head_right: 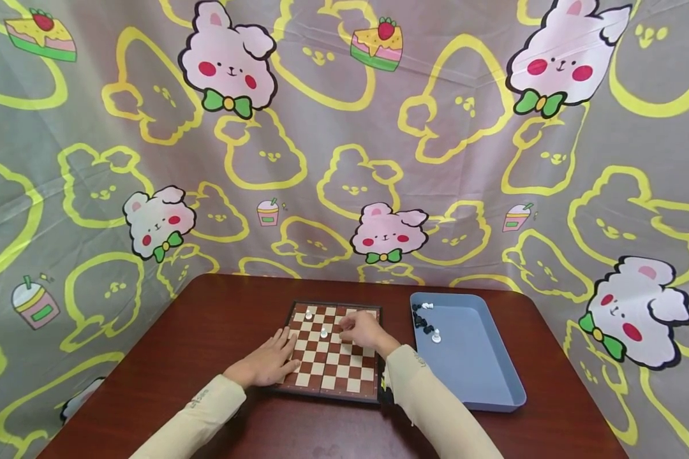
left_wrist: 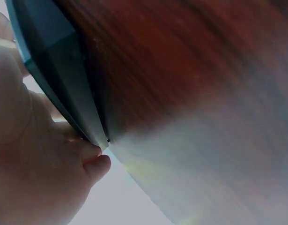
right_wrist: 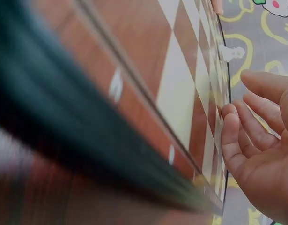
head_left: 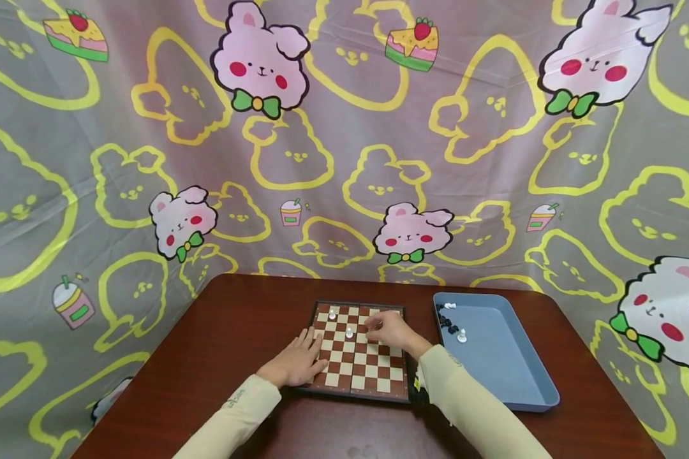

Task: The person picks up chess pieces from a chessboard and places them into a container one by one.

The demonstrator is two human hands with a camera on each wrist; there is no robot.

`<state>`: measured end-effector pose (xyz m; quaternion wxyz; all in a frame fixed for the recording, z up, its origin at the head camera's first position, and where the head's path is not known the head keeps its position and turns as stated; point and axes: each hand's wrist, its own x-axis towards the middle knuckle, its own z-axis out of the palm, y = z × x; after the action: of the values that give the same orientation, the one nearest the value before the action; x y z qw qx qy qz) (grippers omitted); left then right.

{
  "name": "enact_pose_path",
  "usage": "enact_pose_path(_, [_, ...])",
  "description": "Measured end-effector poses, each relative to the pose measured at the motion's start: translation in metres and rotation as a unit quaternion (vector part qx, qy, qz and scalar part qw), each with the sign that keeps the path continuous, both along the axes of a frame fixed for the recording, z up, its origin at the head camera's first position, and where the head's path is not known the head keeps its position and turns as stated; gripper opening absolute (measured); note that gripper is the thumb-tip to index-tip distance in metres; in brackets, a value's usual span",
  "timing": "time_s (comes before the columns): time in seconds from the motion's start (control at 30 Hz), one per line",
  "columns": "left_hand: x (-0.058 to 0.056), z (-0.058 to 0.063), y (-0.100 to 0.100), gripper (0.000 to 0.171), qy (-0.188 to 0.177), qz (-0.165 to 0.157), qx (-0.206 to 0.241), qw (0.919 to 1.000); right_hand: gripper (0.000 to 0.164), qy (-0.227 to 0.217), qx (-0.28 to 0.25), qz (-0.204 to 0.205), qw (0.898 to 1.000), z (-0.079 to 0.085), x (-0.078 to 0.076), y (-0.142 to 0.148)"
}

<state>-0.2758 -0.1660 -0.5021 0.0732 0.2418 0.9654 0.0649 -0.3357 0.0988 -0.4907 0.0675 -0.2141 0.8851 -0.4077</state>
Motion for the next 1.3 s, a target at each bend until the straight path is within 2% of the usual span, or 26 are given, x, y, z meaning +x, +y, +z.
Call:
enact_pose_path(0.3, [0.000,0.001,0.000,0.067,0.003,0.002,0.000,1.0000,0.030,0.000,-0.011,0.024,1.000,0.000,-0.002,-0.018])
enact_pose_path(0.53, [-0.002,0.003,0.000,0.068,0.001,-0.004,0.002,1.0000,0.031,0.000,0.000,0.017,1.000,-0.002,-0.005,-0.026])
enact_pose_path(0.7, [-0.003,0.001,-0.001,0.068,0.002,-0.001,-0.001,1.0000,0.028,0.005,-0.010,0.024,1.000,-0.002,-0.003,-0.031])
enact_pose_path(0.93, [-0.001,-0.001,-0.001,0.068,0.001,0.001,0.000,1.0000,0.024,0.005,0.003,0.034,0.999,-0.003,-0.002,-0.036])
enact_pose_path(1.3, [-0.001,-0.002,-0.001,0.067,0.001,-0.004,0.004,1.0000,0.015,0.019,0.012,0.020,1.000,-0.002,-0.001,-0.039])
